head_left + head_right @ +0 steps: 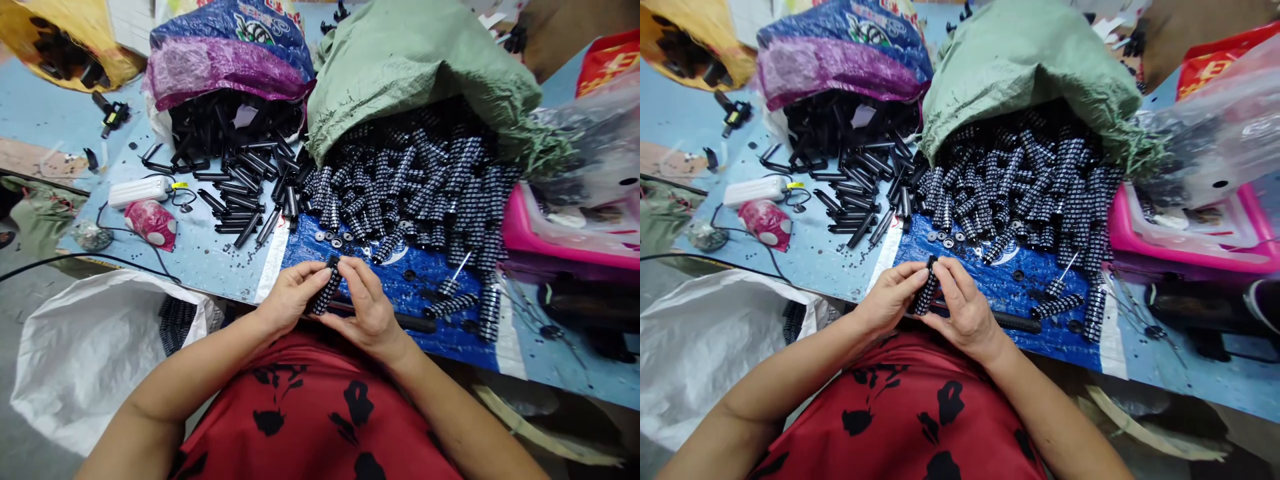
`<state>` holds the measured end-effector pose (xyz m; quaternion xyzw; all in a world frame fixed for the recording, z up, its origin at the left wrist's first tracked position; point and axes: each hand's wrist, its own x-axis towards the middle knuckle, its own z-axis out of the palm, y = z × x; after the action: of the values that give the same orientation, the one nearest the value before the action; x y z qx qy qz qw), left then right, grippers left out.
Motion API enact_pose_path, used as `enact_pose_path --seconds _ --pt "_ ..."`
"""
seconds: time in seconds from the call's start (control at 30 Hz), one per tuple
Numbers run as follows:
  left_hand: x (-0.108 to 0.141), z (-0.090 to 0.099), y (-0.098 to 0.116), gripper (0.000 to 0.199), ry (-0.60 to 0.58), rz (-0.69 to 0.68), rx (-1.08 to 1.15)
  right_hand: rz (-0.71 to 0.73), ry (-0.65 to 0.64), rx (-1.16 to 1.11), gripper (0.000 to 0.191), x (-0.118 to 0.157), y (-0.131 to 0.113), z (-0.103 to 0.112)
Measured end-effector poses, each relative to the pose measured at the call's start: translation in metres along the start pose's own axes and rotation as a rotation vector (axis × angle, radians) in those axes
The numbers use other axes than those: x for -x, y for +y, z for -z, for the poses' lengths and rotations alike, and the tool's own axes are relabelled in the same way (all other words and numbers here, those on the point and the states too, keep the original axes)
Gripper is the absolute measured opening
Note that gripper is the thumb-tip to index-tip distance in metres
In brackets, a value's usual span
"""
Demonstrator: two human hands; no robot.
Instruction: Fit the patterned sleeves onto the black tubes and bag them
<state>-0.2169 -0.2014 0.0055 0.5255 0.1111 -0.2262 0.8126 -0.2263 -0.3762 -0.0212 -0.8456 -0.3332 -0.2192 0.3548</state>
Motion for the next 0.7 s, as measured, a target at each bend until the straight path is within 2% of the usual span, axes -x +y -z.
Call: enact_pose_path --seconds 0.07,0.13,0.17,0.23,0.27,0.33,0.4,0.5,0.63,0.7 --pt "-0.002 0.004 0.003 0.048 -0.037 0.068 0.017 -0.029 -0.040 0.011 0.098 0.001 0.000 -0.002" --pt "-0.005 0.011 0.003 0.047 -0.027 0.075 0.006 -0.049 -0.073 0.011 0.101 0.003 0.000 -0.001" --pt "-0.007 0.016 0.003 0.045 -0.013 0.040 -0.029 -0.057 -0.088 0.012 0.104 0.006 0.000 0.000" --pt "-0.011 0.031 0.004 0.038 0.030 -0.121 -0.213 -0.085 -0.144 0.043 0.100 0.015 0.002 0.006" --pt "-0.012 0.040 0.006 0.034 0.061 -0.232 -0.366 -0.105 -0.187 0.079 0.088 0.022 0.002 0.010" --pt "-0.013 0.059 0.013 0.026 0.121 -0.417 -0.732 -0.141 -0.271 0.178 0.050 0.035 0.004 0.017" --pt "-0.014 0.075 0.023 0.021 0.136 -0.477 -1.061 -0.151 -0.295 0.266 0.021 0.043 0.003 0.022" --pt "-0.018 0.085 0.037 0.022 0.060 -0.352 -1.288 -0.142 -0.195 0.282 0.015 0.036 0.000 0.025" --pt "-0.023 0.084 0.040 0.031 -0.004 -0.129 -1.196 -0.100 0.037 0.268 0.021 0.001 -0.001 0.022" --pt "-0.024 0.084 0.038 0.033 0.010 -0.101 -1.141 -0.061 0.043 0.343 0.019 -0.013 0.001 0.019"
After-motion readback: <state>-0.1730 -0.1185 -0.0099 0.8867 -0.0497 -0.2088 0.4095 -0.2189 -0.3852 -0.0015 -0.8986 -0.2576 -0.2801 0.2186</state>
